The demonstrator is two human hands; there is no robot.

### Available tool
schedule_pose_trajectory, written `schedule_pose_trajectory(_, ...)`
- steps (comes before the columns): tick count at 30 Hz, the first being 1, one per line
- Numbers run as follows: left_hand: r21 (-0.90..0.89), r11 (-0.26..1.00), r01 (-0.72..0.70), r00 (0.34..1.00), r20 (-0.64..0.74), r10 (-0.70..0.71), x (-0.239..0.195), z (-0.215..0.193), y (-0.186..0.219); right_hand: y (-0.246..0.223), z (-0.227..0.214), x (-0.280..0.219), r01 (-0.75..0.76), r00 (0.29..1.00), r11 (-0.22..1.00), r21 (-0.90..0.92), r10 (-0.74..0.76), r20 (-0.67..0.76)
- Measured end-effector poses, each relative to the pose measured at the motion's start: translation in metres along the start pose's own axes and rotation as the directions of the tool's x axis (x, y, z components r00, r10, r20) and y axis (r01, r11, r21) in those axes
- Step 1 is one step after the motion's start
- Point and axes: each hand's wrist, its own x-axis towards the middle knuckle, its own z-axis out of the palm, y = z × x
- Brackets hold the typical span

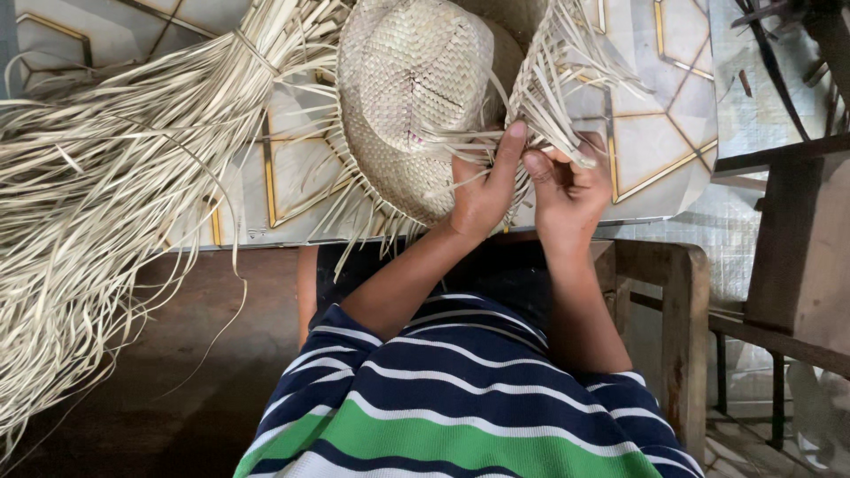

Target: The person weaves thin dried fibers into the brim of a straw hat by hand, repeatedly threading and pulling strands to extend the woven pattern. The person occasionally rotates the hat to access different sections of the brim.

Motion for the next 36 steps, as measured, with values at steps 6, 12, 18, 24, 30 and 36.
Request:
schedule_pose_trajectory(6,0.023,1.000,-0.017,1.000,0.009,0.017,-0.013,0.004,-0.027,-0.001,0.017,0.000,-0.053,0.985,0.998,0.031,0.058,-0.164)
schedule_pose_trajectory(12,0.005,1.000,-0.025,0.996,0.082,0.024,-0.008,0.006,-0.021,0.059,0.006,-0.011,-0.301,0.828,0.771,0.562,0.504,-0.246)
schedule_pose_trajectory(18,0.039,0.999,-0.014,0.997,0.078,0.011,-0.002,0.004,-0.003,0.056,-0.007,-0.010,-0.271,0.888,0.834,0.482,0.410,-0.210)
schedule_pose_trajectory(24,0.036,0.999,-0.001,0.995,0.100,-0.003,0.007,0.004,0.008,0.026,-0.005,-0.008,-0.249,0.959,0.913,0.324,0.279,-0.051)
schedule_pose_trajectory(30,0.014,1.000,-0.001,0.990,0.143,-0.001,0.003,0.005,0.003,0.037,0.004,-0.013,-0.202,0.949,0.898,0.392,0.278,-0.148)
schedule_pose_trajectory(36,0.051,0.999,-0.008,0.990,0.144,0.001,-0.009,0.001,-0.017,0.056,-0.001,-0.003,-0.376,0.814,0.690,0.619,0.564,-0.135)
